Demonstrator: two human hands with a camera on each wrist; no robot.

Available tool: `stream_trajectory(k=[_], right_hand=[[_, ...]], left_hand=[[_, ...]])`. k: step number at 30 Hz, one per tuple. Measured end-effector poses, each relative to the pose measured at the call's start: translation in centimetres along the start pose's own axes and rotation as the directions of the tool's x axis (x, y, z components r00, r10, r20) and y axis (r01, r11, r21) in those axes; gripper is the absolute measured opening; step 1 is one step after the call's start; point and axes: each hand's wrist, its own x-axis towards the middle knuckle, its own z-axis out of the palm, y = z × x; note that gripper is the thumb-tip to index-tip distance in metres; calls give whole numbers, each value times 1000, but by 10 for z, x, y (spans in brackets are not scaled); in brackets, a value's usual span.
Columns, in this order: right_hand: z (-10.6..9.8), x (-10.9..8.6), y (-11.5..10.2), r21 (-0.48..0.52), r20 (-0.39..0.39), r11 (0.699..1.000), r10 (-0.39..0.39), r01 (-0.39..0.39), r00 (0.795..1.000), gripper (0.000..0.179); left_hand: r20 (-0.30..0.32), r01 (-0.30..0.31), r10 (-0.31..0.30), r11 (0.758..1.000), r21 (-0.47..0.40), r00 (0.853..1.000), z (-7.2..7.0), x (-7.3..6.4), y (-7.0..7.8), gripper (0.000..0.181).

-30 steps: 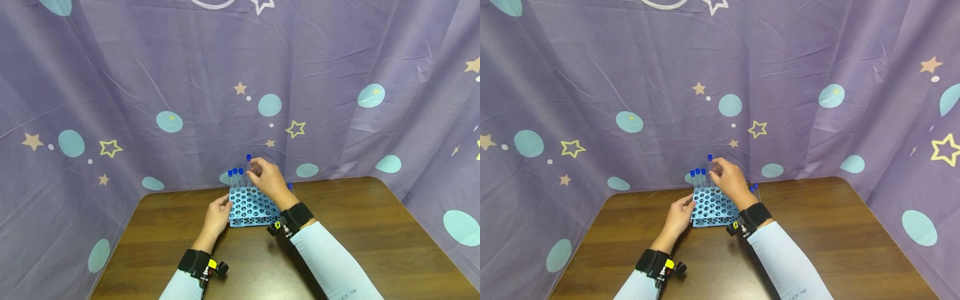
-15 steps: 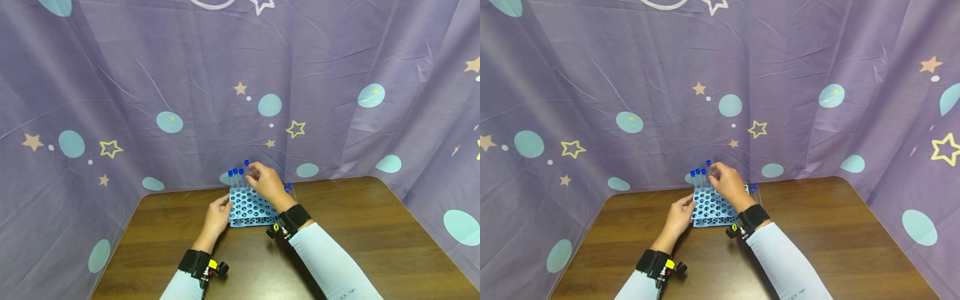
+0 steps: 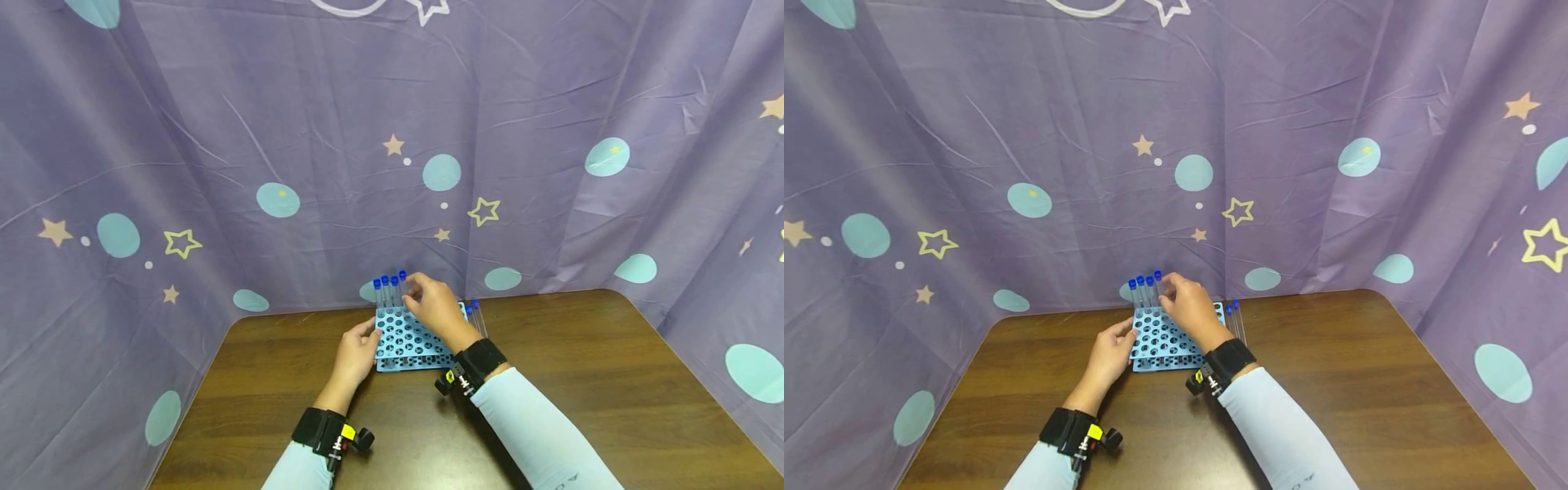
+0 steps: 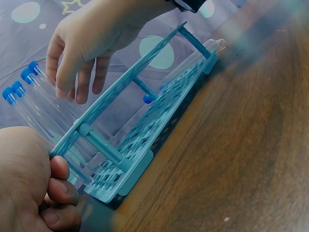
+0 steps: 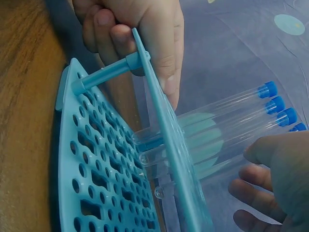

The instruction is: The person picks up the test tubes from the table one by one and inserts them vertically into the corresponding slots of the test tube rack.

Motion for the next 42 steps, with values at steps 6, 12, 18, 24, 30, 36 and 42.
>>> stream_trajectory(k=[6,12,18,24,30,36,42], right_hand=[[2,-1,-1,-14,2,1000,9,-9,1000,37],[4,-3,-1,-21,-4,1000,21,-21,1000,37],[5,-4,1,-31,-4,999,32,-32,999,37],[5,-4,2,-30,-5,999,36,-36,999,36],[3,-5,2,-27,6,997,66,-66,998,38],[-5,-9,5,-14,-3,997,82,-82,997,39],[-18,-18,10,-18,-17,994,110,-111,994,41]], left_hand=[[-3,-11,11,1000,-12,1000,1,0,1,47],[-3,-4,3,1000,-14,1000,1,0,-1,47],[-3,9,-9,1000,-27,1000,1,0,0,46],[-2,12,-12,1000,-27,1000,1,-1,2,47],[2,7,-7,1000,-12,1000,1,-1,2,47],[-1,2,-2,1000,-4,1000,2,0,1,47],[-7,-2,2,1000,9,1000,1,1,-1,47]])
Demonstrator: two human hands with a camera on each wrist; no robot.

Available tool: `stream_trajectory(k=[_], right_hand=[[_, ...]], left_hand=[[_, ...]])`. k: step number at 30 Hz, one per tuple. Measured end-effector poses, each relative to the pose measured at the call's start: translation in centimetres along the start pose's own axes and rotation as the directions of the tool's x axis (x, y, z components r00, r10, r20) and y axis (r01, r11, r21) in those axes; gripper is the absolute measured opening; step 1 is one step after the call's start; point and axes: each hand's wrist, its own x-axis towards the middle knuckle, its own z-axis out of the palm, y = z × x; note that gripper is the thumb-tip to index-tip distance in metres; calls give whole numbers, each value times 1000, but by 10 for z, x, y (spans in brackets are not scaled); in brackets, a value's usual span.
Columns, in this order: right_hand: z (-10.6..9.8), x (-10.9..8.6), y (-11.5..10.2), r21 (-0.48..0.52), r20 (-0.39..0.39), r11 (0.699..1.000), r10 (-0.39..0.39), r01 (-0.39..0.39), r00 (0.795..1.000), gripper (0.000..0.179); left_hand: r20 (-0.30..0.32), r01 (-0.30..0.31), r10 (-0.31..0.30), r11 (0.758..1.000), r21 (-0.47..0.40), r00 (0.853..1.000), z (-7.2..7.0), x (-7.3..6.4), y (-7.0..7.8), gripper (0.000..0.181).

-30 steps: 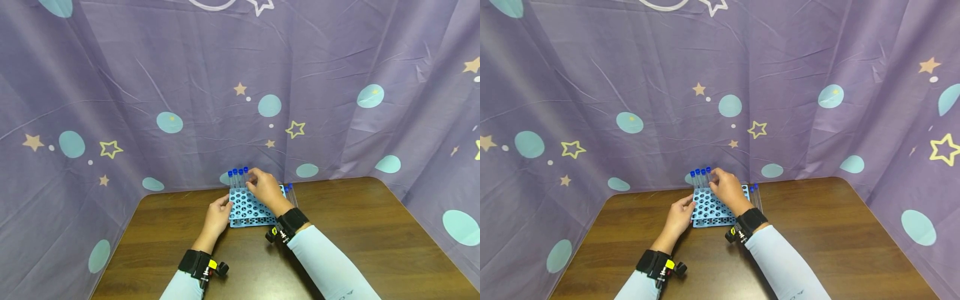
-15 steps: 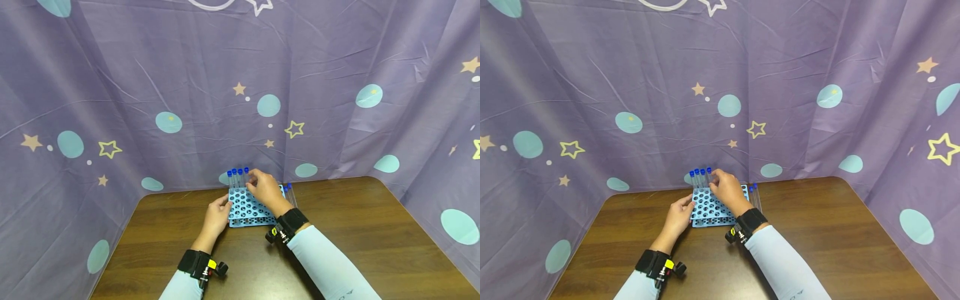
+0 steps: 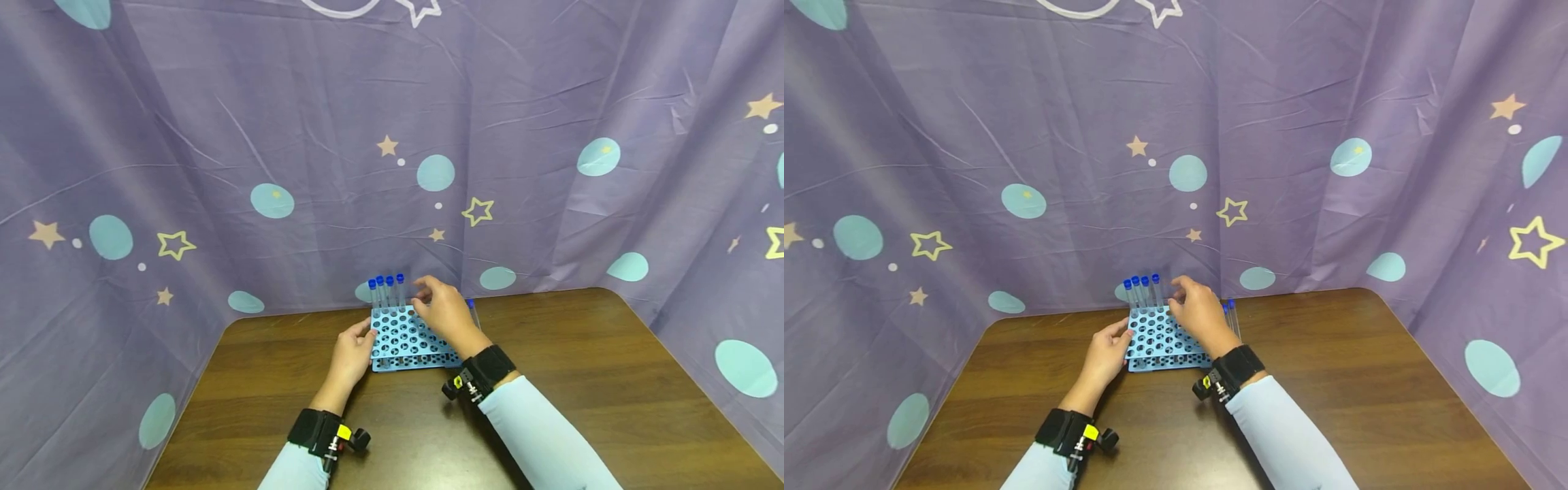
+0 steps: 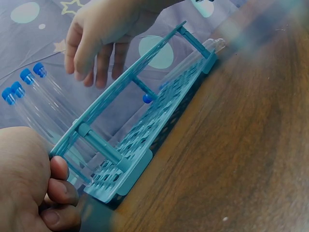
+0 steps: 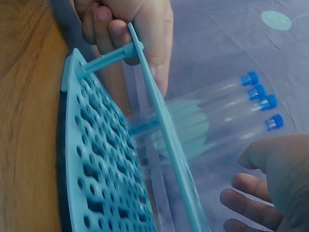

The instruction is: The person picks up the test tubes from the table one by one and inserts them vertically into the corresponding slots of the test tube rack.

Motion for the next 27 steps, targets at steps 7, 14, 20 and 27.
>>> stream_trajectory(k=[7,14,20,27], right_hand=[[-22,-7,18,-62,-71,998,-11,7,997,38],[-44,-14,41,-97,-63,995,7,-13,998,38],[-55,-17,57,-104,-83,994,21,-30,996,33],[-62,-21,71,-111,-76,991,62,-71,995,31]], left_hand=[[-5,4,-4,1000,10,1000,0,0,-1,47],[-12,-2,2,1000,9,1000,0,-1,-1,46],[-16,-10,10,1000,6,1000,0,-1,0,47],[-14,-4,4,1000,2,1000,1,-1,0,47]])
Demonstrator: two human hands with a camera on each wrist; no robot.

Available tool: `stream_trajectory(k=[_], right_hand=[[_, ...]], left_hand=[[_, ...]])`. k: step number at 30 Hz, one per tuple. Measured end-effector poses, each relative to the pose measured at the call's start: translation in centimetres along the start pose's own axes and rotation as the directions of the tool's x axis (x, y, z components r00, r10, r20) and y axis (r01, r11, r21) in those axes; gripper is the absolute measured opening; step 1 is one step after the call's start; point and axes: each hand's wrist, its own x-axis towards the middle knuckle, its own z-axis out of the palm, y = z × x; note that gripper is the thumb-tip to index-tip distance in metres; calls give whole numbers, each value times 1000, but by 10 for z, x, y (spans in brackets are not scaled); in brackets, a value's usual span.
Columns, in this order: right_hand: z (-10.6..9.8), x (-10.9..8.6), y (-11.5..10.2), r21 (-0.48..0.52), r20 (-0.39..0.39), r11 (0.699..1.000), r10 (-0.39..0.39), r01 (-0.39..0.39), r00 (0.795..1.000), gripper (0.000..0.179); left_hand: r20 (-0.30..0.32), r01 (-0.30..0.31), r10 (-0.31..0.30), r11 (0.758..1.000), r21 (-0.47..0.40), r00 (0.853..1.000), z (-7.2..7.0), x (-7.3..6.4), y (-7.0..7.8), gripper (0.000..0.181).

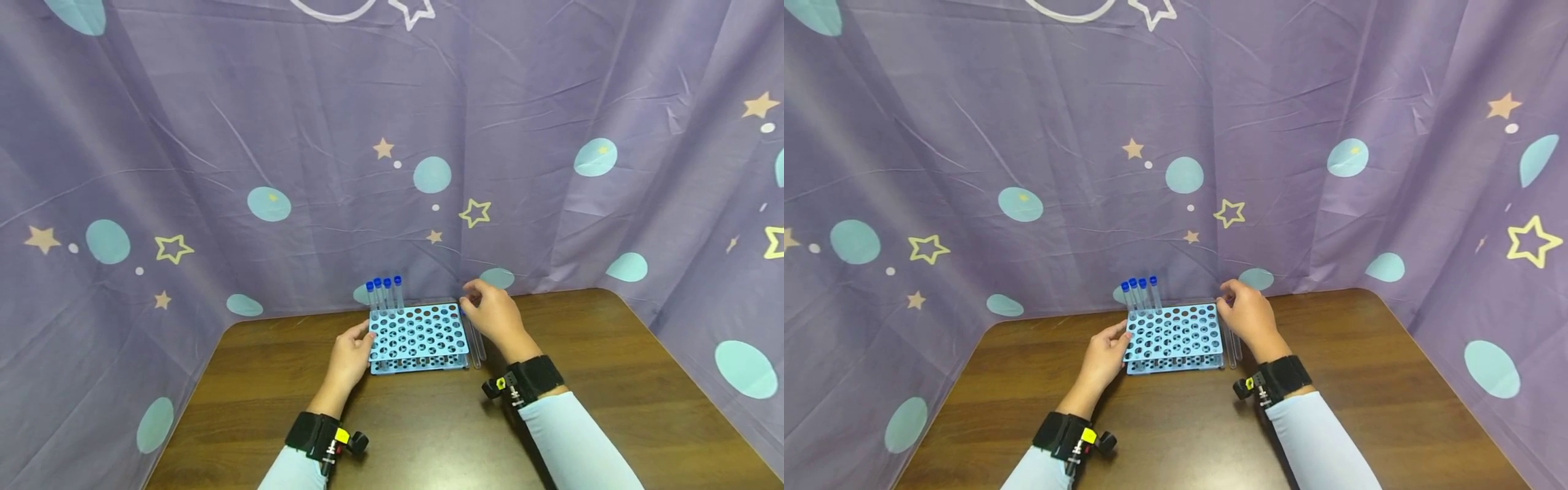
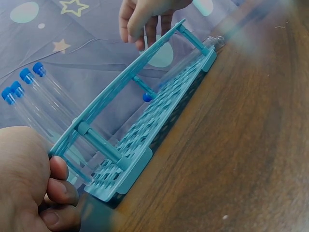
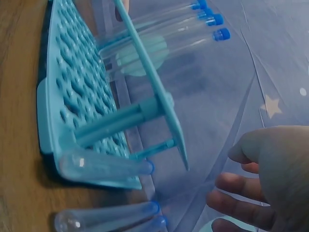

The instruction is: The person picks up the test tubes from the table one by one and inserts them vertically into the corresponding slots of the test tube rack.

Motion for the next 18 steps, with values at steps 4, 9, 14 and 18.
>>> stream_trajectory(k=[4,9,14,18], right_hand=[[-3,-1,6,-9,-15,1000,-1,1,1000,30],[-8,-1,9,-18,-4,999,31,-31,999,31],[-9,0,16,-33,40,996,83,-82,996,36],[-8,1,23,-52,73,992,120,-116,990,40]], left_hand=[[3,3,-3,1000,5,1000,1,0,0,47],[11,16,-16,1000,10,1000,1,-1,2,48],[6,2,-2,1000,3,1000,1,-1,1,47],[1,5,-5,1000,-6,1000,0,-1,0,46]])
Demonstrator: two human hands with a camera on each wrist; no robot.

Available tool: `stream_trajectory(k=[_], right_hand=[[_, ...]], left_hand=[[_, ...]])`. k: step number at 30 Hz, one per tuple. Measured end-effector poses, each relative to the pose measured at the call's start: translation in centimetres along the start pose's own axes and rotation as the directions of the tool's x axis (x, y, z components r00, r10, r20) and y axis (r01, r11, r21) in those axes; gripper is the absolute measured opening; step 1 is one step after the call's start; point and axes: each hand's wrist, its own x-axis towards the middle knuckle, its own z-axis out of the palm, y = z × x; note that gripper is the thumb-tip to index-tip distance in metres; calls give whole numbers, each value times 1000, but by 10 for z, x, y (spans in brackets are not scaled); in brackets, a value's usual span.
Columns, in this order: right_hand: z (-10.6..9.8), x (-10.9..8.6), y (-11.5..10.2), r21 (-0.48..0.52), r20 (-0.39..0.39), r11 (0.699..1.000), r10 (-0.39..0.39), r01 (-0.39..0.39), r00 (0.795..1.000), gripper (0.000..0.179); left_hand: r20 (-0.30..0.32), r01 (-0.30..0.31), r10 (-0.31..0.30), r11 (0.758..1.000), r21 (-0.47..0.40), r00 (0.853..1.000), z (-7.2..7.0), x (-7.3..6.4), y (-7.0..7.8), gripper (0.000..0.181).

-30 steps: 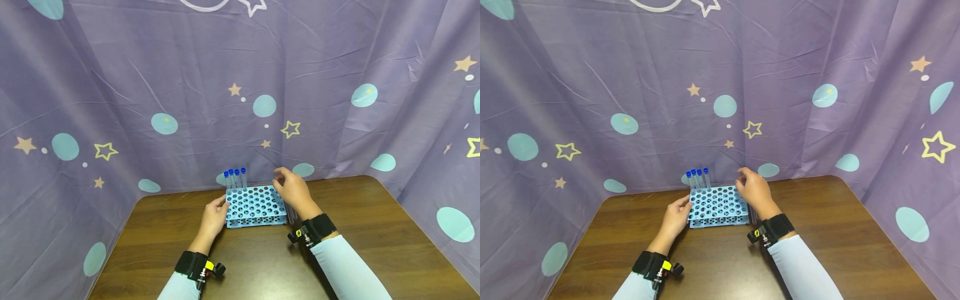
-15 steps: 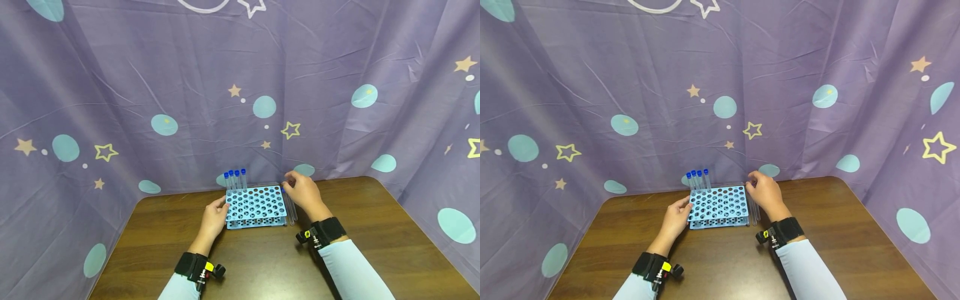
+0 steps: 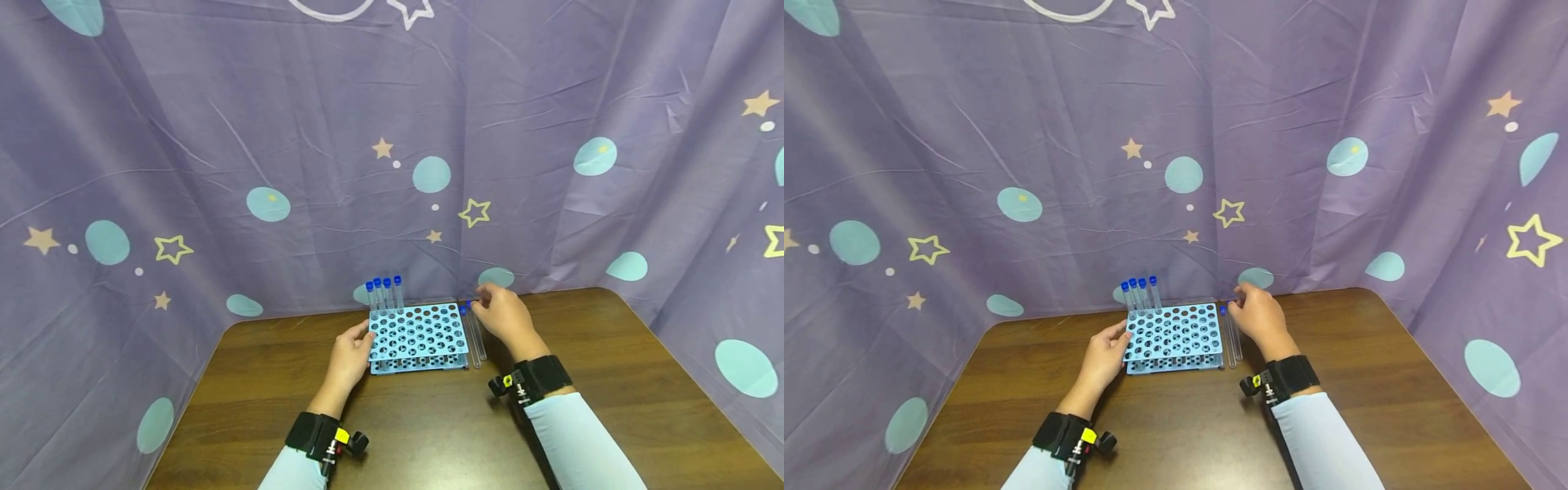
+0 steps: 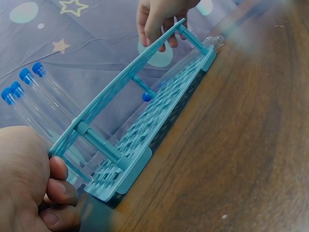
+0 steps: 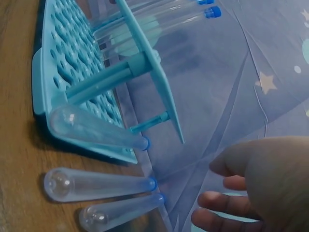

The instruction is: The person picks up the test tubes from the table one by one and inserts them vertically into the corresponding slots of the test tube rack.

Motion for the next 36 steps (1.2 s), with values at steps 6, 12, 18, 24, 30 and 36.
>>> stream_trajectory(k=[6,12,18,24,30,36], right_hand=[[4,2,8,-10,58,999,37,-37,998,44],[8,3,11,-14,146,997,76,-75,986,52],[13,2,12,-8,190,998,62,-62,980,53],[20,1,15,-19,210,999,44,-41,977,51],[23,1,15,-23,219,999,47,-43,975,52],[25,2,16,-33,219,999,37,-30,975,51]], left_hand=[[4,-3,3,1000,-4,1000,0,-1,0,46],[7,4,-4,1000,4,1000,-1,0,2,47],[1,3,-3,1000,16,1000,-1,-1,3,47],[5,7,-8,1000,7,1000,-1,-2,1,46],[3,-4,4,1000,11,1000,-1,-2,1,46],[2,-2,2,1000,17,1000,-1,-1,2,46]])
